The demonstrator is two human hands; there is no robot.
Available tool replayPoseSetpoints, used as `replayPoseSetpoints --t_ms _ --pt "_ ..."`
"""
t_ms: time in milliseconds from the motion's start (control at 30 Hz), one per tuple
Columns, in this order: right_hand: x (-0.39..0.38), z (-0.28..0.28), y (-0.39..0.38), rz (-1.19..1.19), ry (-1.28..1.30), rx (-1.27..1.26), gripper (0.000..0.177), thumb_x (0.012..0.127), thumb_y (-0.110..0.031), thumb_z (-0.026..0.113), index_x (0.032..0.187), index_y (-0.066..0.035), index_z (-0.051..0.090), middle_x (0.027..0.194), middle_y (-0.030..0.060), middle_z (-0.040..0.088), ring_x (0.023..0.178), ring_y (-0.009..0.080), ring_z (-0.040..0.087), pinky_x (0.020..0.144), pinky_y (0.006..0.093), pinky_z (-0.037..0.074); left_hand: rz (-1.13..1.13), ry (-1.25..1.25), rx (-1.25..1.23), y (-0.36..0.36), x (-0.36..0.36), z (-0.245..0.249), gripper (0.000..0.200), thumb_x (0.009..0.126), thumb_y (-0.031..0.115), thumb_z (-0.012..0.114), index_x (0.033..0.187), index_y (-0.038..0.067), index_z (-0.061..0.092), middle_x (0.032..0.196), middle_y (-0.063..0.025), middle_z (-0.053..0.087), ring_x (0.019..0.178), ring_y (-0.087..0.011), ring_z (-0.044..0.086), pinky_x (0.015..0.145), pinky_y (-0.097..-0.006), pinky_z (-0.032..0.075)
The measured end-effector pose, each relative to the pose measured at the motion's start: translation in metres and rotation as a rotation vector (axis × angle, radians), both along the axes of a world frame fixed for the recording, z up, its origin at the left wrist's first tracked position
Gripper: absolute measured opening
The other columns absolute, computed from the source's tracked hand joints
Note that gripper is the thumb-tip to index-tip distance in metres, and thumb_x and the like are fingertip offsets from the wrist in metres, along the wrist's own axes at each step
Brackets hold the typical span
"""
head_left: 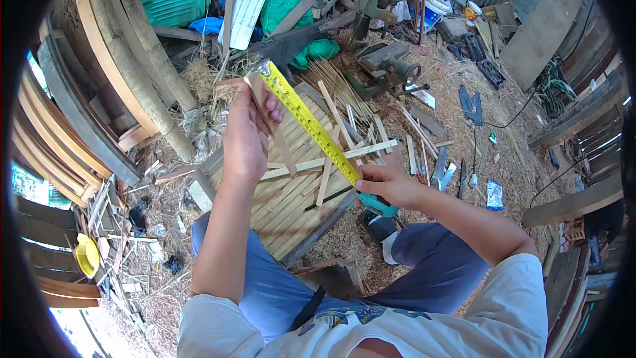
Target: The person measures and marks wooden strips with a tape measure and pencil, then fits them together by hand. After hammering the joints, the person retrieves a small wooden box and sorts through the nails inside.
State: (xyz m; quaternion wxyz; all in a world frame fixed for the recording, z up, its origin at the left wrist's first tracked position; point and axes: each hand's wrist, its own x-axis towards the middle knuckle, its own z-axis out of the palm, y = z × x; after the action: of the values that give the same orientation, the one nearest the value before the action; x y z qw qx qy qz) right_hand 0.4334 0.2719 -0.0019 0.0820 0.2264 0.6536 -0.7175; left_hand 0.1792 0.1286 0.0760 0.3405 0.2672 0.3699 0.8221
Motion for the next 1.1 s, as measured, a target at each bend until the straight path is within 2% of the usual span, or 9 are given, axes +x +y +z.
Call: replayPoseSetpoints --t_ms 67,267,367,467,733,800,867,1000,1100 --pt "-0.001 0.000 -0.005 0.002 -0.007 -0.010 0.019 0.109 -0.023 0.057 0.097 -0.008 0.055 0.092 0.0050 0.068 0.090 0.0137 0.068 0.081 0.0303 0.052 0.009 0.051 -0.025 -0.002 0.003 -0.007 0.041 0.114 0.044 0.040 0.125 0.010 0.059 0.099 0.0028 0.060 0.087 -0.0087 0.054 0.082 -0.0295 0.047" --pt "-0.002 0.001 -0.011 0.008 -0.039 -0.057 0.020 0.109 -0.024 0.057 0.097 -0.009 0.054 0.093 0.0048 0.067 0.091 0.0138 0.068 0.081 0.0304 0.052 0.126 0.038 -0.063 0.002 0.022 0.003 0.047 0.114 0.048 0.036 0.126 0.009 0.058 0.119 -0.0070 0.068 0.104 -0.0144 0.063 0.091 -0.0317 0.050" --pt "-0.003 0.003 -0.016 0.003 -0.052 -0.054 0.021 0.109 -0.025 0.057 0.098 -0.008 0.054 0.093 0.0055 0.067 0.092 0.0144 0.069 0.082 0.0308 0.052 0.114 0.153 -0.002 0.003 0.021 -0.002 0.049 0.115 0.048 0.032 0.126 0.007 0.057 0.116 -0.0104 0.069 0.102 -0.0186 0.066 0.092 -0.0344 0.053" --pt "-0.005 -0.003 -0.019 -0.003 -0.070 -0.029 0.023 0.109 -0.029 0.058 0.099 -0.007 0.056 0.095 0.0071 0.069 0.092 0.0155 0.069 0.082 0.0310 0.053 0.072 0.111 0.052 0.006 0.026 -0.003 0.052 0.115 0.048 0.028 0.125 0.005 0.056 0.112 -0.0112 0.069 0.096 -0.0209 0.068 0.089 -0.0376 0.055" --pt "-0.009 -0.006 -0.014 -0.025 -0.149 0.011 0.028 0.104 -0.029 0.061 0.108 -0.001 0.064 0.096 0.0108 0.074 0.087 0.0183 0.071 0.076 0.0323 0.055 0.230 -0.201 -0.075 0.005 0.009 -0.010 0.050 0.115 0.048 0.029 0.116 0.005 0.056 0.101 -0.0106 0.065 0.087 -0.0253 0.064 0.085 -0.0427 0.056" --pt "-0.010 0.005 -0.014 -0.014 -0.179 -0.017 0.027 0.105 -0.025 0.058 0.113 0.000 0.062 0.098 0.0105 0.073 0.090 0.0174 0.072 0.082 0.0310 0.055 0.223 -0.253 -0.070 0.003 0.002 -0.009 0.049 0.115 0.047 0.029 0.114 0.006 0.055 0.099 -0.0096 0.063 0.085 -0.0246 0.063 0.083 -0.0423 0.055" --pt "-0.010 0.007 -0.013 -0.010 -0.186 -0.076 0.025 0.104 -0.024 0.058 0.111 0.000 0.062 0.099 0.0110 0.074 0.089 0.0177 0.072 0.081 0.0311 0.056 0.207 -0.269 -0.047 0.003 0.004 -0.006 0.045 0.116 0.045 0.029 0.112 0.007 0.053 0.095 -0.0075 0.059 0.080 -0.0223 0.057 0.077 -0.0401 0.051" --pt "-0.010 0.014 -0.019 0.004 -0.199 -0.102 0.022 0.102 -0.023 0.057 0.106 -0.001 0.061 0.098 0.0121 0.074 0.089 0.0185 0.072 0.079 0.0311 0.056 0.140 -0.252 0.070 0.004 -0.005 -0.017 0.042 0.116 0.044 0.029 0.111 0.008 0.051 0.091 -0.0055 0.054 0.076 -0.0201 0.050 0.074 -0.0375 0.047" --pt "-0.008 0.000 -0.017 -0.002 -0.173 -0.086 0.029 0.099 -0.029 0.058 0.110 -0.003 0.064 0.100 0.0112 0.075 0.086 0.0169 0.072 0.071 0.0321 0.057 0.139 -0.267 0.073 0.003 -0.007 -0.018 0.043 0.116 0.045 0.028 0.111 0.008 0.051 0.090 -0.0049 0.053 0.075 -0.0194 0.046 0.074 -0.0368 0.045"
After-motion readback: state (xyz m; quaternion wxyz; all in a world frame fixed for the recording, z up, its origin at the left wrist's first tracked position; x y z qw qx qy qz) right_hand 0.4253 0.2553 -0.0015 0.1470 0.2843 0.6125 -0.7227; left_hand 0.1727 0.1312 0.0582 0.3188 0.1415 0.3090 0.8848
